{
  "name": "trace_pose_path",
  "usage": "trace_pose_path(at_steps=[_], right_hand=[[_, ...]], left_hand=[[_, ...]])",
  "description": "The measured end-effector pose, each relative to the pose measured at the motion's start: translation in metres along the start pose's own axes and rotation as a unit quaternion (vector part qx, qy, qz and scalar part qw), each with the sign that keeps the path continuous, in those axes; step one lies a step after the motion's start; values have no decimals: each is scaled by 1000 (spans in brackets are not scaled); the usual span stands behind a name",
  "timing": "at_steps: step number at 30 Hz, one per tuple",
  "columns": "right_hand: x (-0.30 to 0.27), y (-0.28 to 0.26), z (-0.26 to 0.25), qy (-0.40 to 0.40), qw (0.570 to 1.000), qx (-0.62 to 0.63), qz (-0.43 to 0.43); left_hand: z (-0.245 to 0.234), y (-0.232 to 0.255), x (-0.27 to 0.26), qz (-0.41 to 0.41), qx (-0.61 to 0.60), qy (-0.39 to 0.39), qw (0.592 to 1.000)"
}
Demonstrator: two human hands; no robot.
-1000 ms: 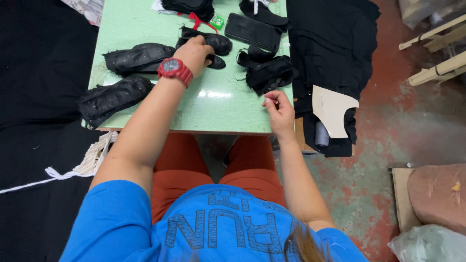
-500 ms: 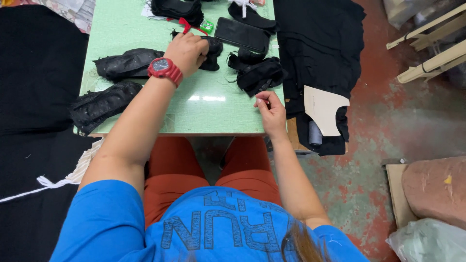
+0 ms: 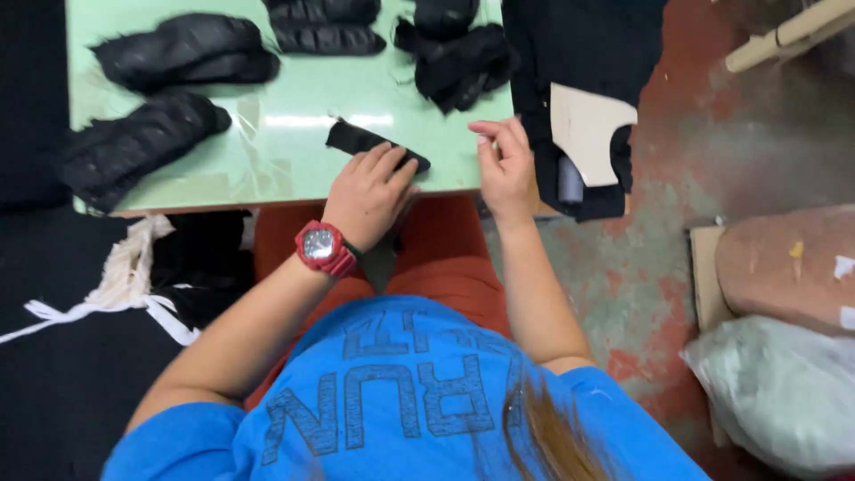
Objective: Folding and organizing small black fabric strips on a work table
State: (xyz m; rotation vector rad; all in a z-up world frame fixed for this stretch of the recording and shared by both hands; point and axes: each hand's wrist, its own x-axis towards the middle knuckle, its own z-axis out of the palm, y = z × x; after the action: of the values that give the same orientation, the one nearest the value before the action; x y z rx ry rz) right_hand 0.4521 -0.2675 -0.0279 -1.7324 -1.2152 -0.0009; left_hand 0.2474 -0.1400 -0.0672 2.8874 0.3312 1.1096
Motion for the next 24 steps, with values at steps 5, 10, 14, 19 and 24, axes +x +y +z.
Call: trace_pose_path(at_steps=[5,10,14,19,24], right_hand=[[-15,-14,18,-63,985,-44,-152],[-29,-3,28,-97,957,-128,-241],[-35,8,19,-54,967,-120,-219],[-34,-3,14,-58,974,-71,-207],[-31,-11,14,-61,984,-28,-163]], left_hand=[[-12,17,-6,-47,-20,1,999],[-16,12,-14,-54,-9,-8,998],[-30,-16,-35,-63,-11,-14,998],[-55,-34,-47,-70,-38,-14,997],[-63,-35,-38,-76,-38,-16,996]])
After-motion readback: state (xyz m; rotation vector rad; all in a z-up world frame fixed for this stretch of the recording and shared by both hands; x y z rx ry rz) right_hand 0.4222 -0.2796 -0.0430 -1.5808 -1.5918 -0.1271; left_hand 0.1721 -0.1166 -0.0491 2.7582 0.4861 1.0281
